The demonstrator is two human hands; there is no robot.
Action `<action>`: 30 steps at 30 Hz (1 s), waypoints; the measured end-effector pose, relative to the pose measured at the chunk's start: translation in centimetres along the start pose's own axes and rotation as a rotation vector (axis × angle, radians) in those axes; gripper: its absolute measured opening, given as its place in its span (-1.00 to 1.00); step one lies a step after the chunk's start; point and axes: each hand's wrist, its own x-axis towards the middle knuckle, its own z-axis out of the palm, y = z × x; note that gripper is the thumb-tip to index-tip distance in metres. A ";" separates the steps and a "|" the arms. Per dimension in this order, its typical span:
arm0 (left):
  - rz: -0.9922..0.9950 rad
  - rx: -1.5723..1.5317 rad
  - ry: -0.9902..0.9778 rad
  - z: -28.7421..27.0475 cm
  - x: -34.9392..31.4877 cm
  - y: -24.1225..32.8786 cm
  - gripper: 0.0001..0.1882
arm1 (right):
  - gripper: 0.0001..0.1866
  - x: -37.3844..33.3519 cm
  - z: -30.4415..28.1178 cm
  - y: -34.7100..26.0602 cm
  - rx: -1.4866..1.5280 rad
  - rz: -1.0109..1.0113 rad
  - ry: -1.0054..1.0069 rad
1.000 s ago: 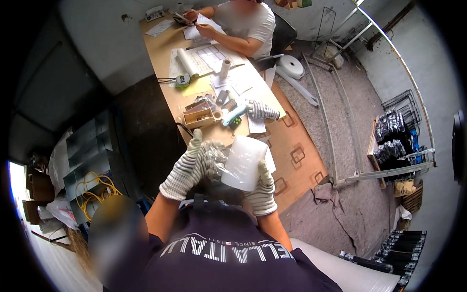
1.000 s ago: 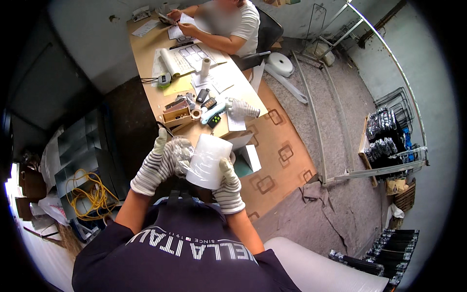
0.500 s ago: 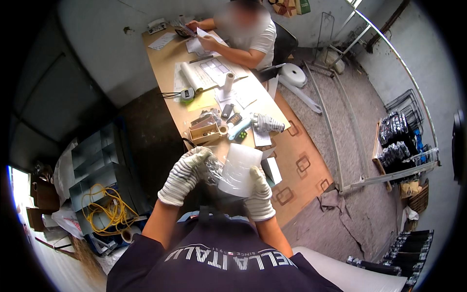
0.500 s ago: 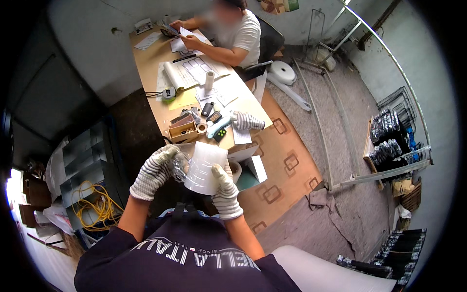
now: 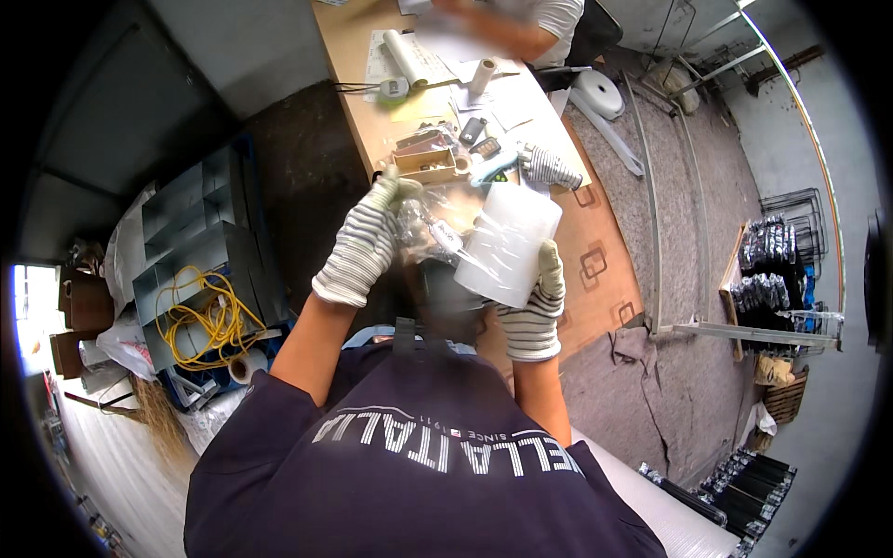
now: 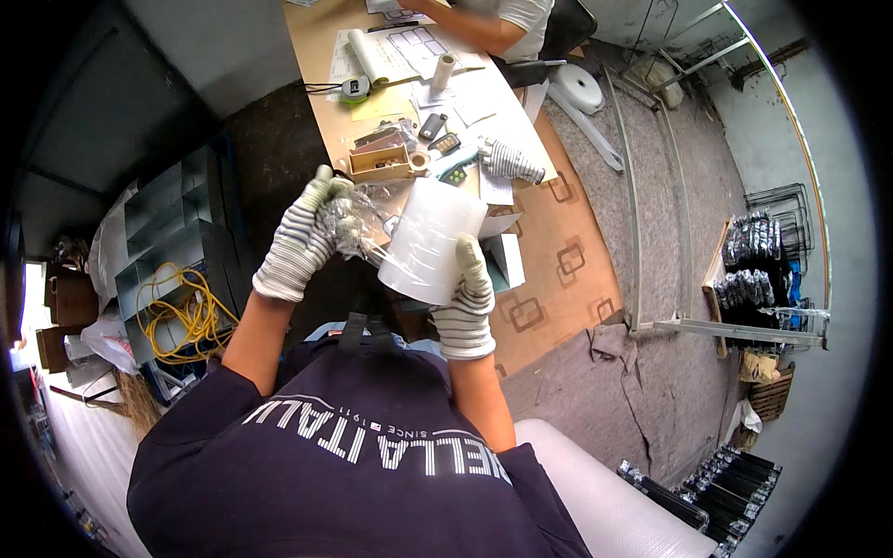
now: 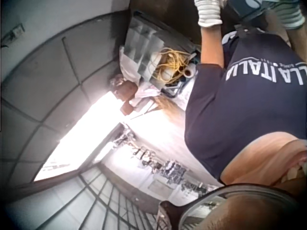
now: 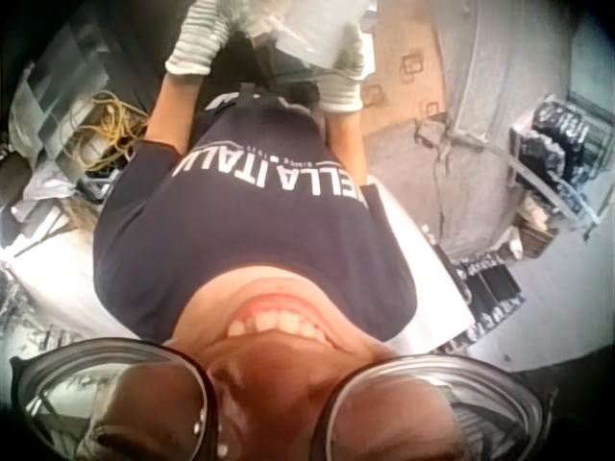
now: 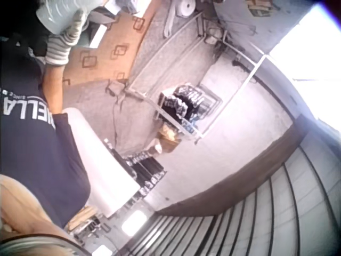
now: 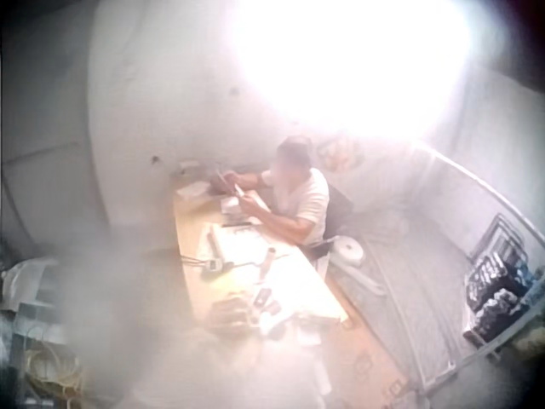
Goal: The person, wearing gloves, wraps a cylindrical white object in plastic film, repeatedly pulling the film from a dispenser and smoothing it over the surface by hand.
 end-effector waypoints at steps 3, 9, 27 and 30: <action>-0.378 -0.241 -0.101 -0.2 -0.4 -0.5 0.04 | -0.29 0.0 -0.2 0.5 -0.010 -0.009 0.066; -0.176 -0.054 -0.177 -1.9 -1.9 -1.3 -0.17 | -0.40 0.1 -0.3 1.3 -0.183 -0.055 0.093; 0.636 0.368 0.266 -1.3 -2.2 -1.7 -0.85 | -0.06 0.6 -0.7 7.7 0.221 0.063 -0.008; 0.545 0.370 0.258 -0.5 -3.6 -1.2 -0.86 | 0.00 -0.1 0.2 7.7 0.355 0.103 -0.051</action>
